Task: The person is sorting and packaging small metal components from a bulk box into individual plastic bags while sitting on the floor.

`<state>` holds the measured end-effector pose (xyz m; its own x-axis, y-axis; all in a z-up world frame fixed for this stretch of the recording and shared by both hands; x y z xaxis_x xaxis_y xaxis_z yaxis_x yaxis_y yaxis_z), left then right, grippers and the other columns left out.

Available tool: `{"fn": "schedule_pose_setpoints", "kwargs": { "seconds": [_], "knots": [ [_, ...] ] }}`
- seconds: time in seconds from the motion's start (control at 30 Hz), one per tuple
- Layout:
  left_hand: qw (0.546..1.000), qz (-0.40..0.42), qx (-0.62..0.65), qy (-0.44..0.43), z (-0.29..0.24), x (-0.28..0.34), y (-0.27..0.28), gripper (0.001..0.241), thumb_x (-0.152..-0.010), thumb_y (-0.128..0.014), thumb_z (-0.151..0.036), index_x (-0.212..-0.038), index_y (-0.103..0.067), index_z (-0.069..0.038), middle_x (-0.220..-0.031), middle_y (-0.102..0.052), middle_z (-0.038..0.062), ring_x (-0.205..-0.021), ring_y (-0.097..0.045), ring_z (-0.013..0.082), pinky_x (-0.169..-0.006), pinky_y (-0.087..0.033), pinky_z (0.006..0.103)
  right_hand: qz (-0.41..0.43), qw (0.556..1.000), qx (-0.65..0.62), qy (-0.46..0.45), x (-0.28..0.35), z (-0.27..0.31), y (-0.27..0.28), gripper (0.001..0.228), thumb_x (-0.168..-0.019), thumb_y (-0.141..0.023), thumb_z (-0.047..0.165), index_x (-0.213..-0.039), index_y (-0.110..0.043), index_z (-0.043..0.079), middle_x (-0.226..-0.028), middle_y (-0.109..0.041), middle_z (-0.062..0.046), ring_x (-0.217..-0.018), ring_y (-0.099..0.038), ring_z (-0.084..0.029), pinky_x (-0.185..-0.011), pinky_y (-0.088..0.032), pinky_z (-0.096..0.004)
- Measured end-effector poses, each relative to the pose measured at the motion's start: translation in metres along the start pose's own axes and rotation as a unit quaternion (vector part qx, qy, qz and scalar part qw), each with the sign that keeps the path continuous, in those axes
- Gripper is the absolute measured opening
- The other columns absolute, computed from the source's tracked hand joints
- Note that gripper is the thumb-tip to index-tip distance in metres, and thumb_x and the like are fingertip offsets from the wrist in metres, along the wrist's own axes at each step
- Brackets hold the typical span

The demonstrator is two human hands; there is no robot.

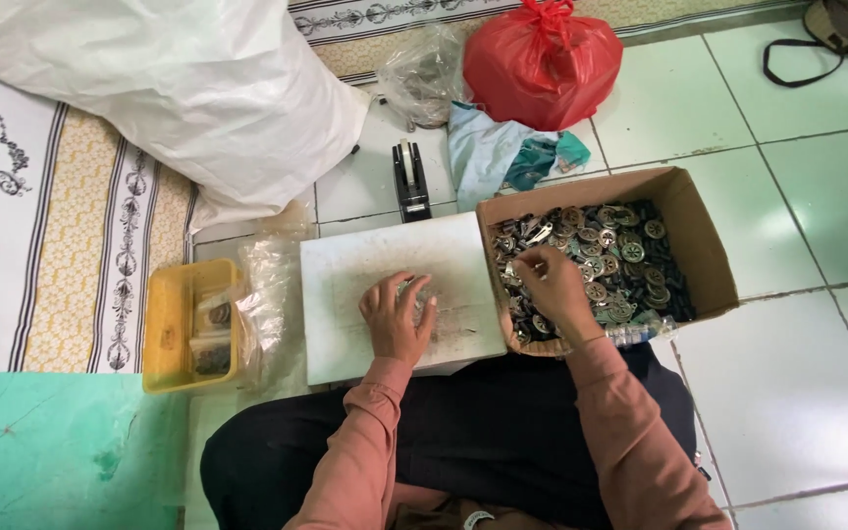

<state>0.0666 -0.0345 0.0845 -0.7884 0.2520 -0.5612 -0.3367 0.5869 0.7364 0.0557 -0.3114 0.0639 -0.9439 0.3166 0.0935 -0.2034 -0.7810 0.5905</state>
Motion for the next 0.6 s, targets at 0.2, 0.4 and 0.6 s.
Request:
{"fn": "schedule_pose_setpoints", "kwargs": {
  "seconds": [0.2, 0.4, 0.6],
  "knots": [
    [0.973, 0.065, 0.169, -0.145, -0.117, -0.025, -0.066, 0.031, -0.106, -0.052, -0.035, -0.13, -0.062, -0.02, -0.12, -0.057, 0.007, -0.111, -0.06, 0.0321, -0.098, -0.049, 0.0477, -0.057, 0.988, 0.138, -0.037, 0.001, -0.095, 0.06, 0.016, -0.1, -0.07, 0.015, -0.112, -0.074, 0.006, -0.096, -0.072, -0.014, -0.094, -0.072, -0.036, -0.078, -0.059, -0.051],
    [0.892, 0.421, -0.023, -0.161, -0.171, 0.001, -0.175, 0.064, -0.106, -0.053, -0.025, -0.163, -0.025, -0.014, -0.167, -0.025, 0.015, -0.152, -0.031, 0.0394, -0.116, -0.046, 0.0489, -0.002, 0.95, 0.311, -0.036, -0.016, -0.137, 0.03, 0.016, -0.087, -0.077, 0.017, -0.101, -0.079, 0.024, -0.108, -0.066, -0.003, -0.112, -0.065, -0.033, -0.085, -0.061, -0.048],
    [0.866, 0.48, -0.057, -0.13, -0.151, 0.039, -0.242, 0.056, -0.098, -0.056, -0.05, -0.146, -0.053, -0.021, -0.16, -0.036, 0.008, -0.144, -0.038, 0.0469, -0.102, -0.048, 0.0562, 0.075, 0.918, 0.383, -0.07, -0.022, -0.144, 0.016, 0.027, -0.086, -0.081, 0.026, -0.113, -0.079, 0.023, -0.13, -0.05, -0.006, -0.126, -0.05, -0.034, -0.094, -0.059, -0.05]
  ]
}}
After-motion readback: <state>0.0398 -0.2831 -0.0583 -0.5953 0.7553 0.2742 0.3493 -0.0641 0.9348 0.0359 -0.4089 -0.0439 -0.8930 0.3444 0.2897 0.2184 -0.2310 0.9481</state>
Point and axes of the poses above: each hand's wrist, its own x-axis away from the middle knuckle, its own y-axis out of the back of the hand, z = x × y, the point moved 10 cm from there along -x, towards the middle knuckle
